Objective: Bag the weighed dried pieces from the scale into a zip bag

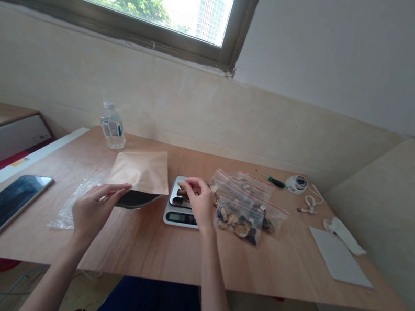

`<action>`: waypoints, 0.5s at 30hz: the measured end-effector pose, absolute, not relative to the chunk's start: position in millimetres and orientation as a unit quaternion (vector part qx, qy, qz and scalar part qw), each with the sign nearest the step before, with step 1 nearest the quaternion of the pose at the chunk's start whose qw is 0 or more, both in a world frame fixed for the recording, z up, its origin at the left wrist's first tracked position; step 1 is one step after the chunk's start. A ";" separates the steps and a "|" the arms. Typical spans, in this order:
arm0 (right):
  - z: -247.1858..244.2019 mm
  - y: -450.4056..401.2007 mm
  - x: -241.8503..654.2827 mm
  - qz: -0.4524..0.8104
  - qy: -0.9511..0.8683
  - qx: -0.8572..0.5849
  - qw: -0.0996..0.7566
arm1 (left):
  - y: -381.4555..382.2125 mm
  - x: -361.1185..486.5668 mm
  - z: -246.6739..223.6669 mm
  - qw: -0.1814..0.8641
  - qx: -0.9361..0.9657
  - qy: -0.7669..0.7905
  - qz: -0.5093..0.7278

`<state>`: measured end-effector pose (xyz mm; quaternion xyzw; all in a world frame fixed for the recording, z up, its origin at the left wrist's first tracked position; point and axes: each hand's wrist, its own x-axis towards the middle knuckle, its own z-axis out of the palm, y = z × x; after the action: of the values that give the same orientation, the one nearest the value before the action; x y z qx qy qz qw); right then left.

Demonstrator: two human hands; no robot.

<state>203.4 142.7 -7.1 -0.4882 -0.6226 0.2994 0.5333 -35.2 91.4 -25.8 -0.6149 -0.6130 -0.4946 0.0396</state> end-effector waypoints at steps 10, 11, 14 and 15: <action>-7.8 108.8 180.4 0.152 -0.689 -0.482 0.520 | 90.5 -39.6 -25.9 0.018 -0.608 -0.615 -0.502; -5.8 95.3 173.7 0.183 -0.704 -0.457 0.512 | 90.4 -38.0 -26.5 0.013 -0.608 -0.614 -0.503; -3.8 68.1 149.0 0.265 -0.775 -0.380 0.429 | 88.1 -31.2 -27.9 0.008 -0.606 -0.619 -0.500; -4.8 64.7 140.4 0.276 -0.795 -0.365 0.398 | 86.5 -28.8 -28.2 0.010 -0.605 -0.620 -0.500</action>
<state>140.4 64.7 -4.8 -0.3650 -0.7952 0.2764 0.3975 -28.8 86.5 -28.2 -0.6046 -0.6203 -0.4996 0.0103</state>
